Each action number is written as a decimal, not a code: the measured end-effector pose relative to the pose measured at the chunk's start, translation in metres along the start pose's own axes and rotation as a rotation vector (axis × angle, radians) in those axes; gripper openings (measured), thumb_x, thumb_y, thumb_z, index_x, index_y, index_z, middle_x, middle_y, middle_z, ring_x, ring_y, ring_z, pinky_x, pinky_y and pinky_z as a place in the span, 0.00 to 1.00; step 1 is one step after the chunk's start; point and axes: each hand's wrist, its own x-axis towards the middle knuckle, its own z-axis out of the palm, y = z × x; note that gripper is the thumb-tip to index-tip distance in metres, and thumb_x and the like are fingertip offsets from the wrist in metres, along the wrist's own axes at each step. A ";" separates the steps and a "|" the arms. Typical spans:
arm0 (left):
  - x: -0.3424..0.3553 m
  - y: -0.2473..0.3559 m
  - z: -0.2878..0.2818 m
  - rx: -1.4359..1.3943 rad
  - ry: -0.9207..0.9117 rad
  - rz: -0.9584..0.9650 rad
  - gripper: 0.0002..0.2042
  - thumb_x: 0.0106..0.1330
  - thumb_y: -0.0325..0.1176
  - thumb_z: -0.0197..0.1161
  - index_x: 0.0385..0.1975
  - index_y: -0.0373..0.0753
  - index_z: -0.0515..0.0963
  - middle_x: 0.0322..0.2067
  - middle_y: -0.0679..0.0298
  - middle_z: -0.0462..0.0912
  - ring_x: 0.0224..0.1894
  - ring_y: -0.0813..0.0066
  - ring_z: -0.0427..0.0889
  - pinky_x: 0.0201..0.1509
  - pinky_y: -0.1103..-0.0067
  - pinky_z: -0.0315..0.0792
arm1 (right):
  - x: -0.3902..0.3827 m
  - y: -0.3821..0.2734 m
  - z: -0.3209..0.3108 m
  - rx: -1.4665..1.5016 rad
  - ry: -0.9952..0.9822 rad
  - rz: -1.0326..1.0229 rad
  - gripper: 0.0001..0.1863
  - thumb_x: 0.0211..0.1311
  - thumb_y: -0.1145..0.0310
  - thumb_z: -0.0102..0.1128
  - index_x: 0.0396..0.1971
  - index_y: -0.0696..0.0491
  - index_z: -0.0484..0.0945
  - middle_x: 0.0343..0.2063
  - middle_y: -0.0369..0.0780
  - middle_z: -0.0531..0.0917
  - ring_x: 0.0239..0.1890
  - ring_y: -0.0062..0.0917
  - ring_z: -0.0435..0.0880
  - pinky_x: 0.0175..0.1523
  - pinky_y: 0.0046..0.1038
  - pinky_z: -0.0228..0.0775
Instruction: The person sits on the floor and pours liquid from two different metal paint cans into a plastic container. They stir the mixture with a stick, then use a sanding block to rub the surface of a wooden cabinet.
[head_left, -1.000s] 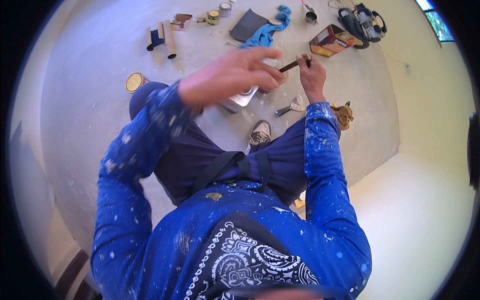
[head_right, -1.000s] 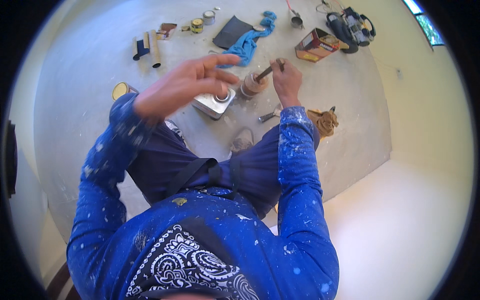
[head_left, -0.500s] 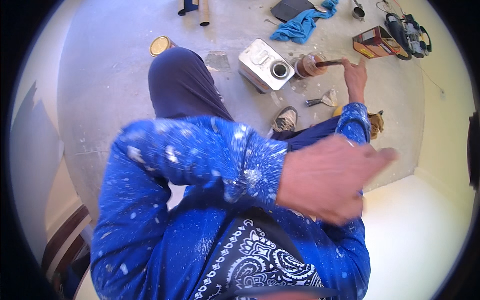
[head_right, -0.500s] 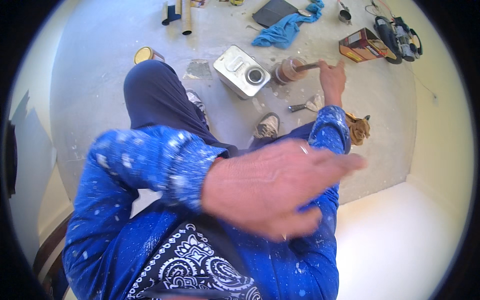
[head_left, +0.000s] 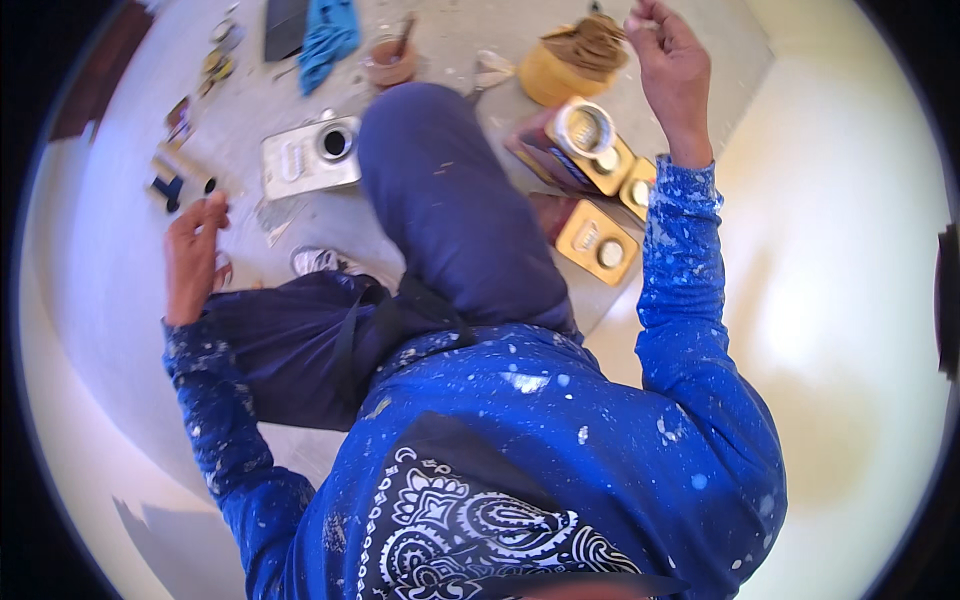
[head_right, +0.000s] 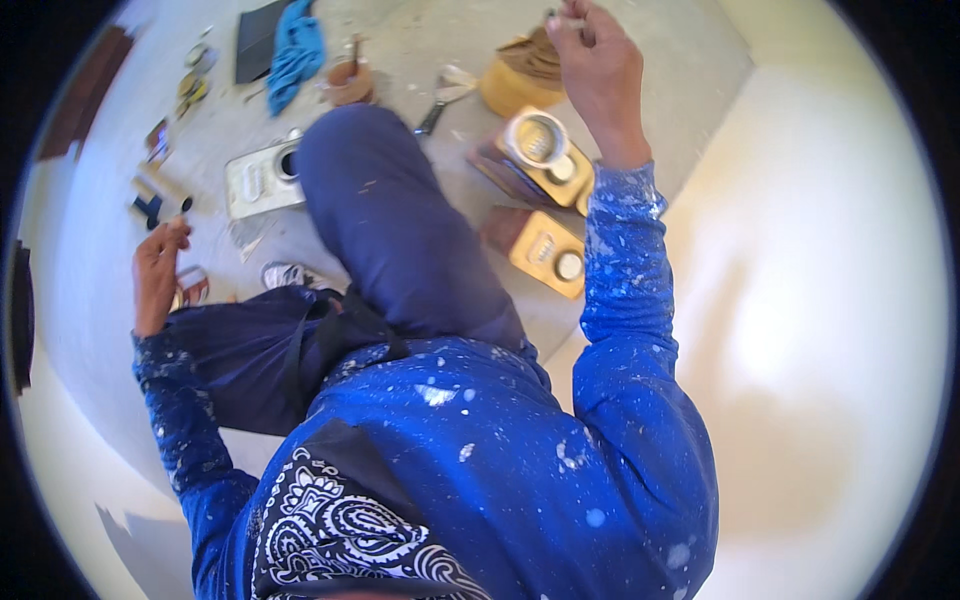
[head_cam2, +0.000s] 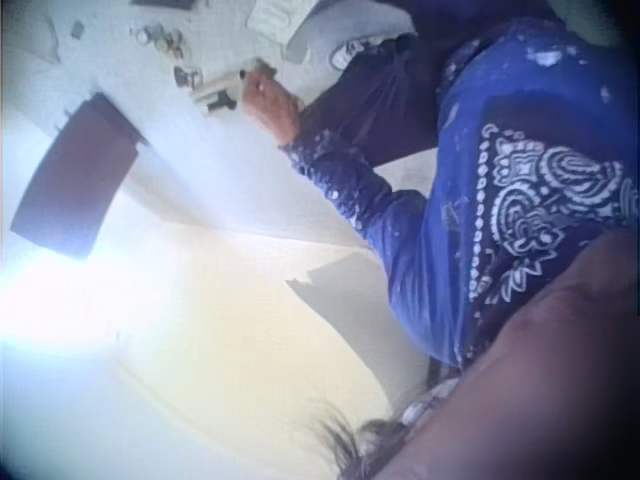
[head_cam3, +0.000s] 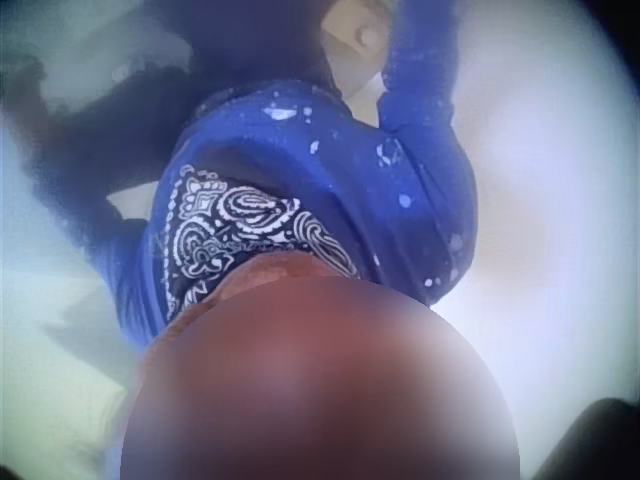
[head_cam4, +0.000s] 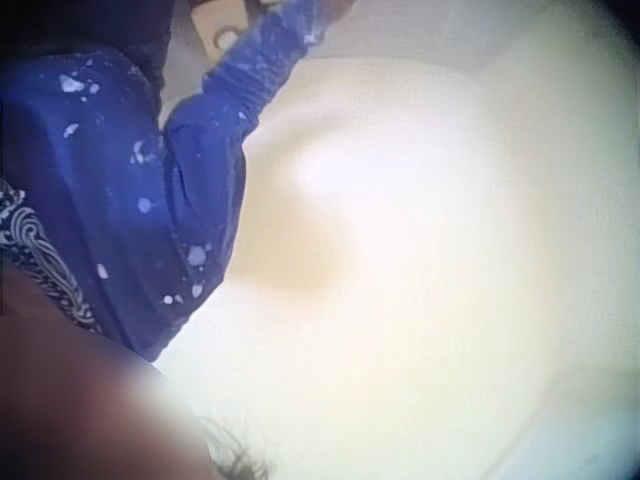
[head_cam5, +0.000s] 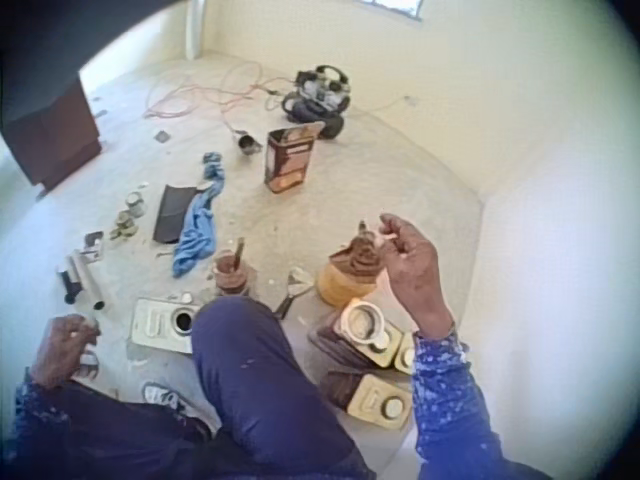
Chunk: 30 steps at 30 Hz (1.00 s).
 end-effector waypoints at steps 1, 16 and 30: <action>0.012 -0.004 -0.004 0.116 0.026 0.004 0.16 0.72 0.41 0.65 0.50 0.35 0.83 0.39 0.58 0.88 0.43 0.68 0.84 0.50 0.72 0.76 | -0.011 0.019 -0.017 -0.112 -0.015 0.010 0.25 0.64 0.58 0.66 0.57 0.56 0.80 0.42 0.45 0.88 0.39 0.30 0.85 0.50 0.30 0.77; 0.079 -0.035 0.050 0.400 -0.382 0.345 0.35 0.67 0.51 0.68 0.68 0.34 0.68 0.63 0.44 0.76 0.66 0.49 0.75 0.69 0.61 0.69 | -0.180 0.190 -0.046 -0.596 -0.337 0.255 0.29 0.56 0.58 0.72 0.55 0.57 0.81 0.51 0.53 0.84 0.54 0.47 0.82 0.60 0.40 0.73; 0.067 -0.036 0.125 0.922 -0.094 0.415 0.62 0.38 0.43 0.86 0.76 0.42 0.53 0.71 0.48 0.61 0.74 0.46 0.59 0.74 0.49 0.58 | -0.065 -0.120 0.171 0.060 -0.399 -0.531 0.24 0.57 0.53 0.69 0.46 0.56 0.81 0.38 0.50 0.85 0.37 0.41 0.86 0.45 0.41 0.78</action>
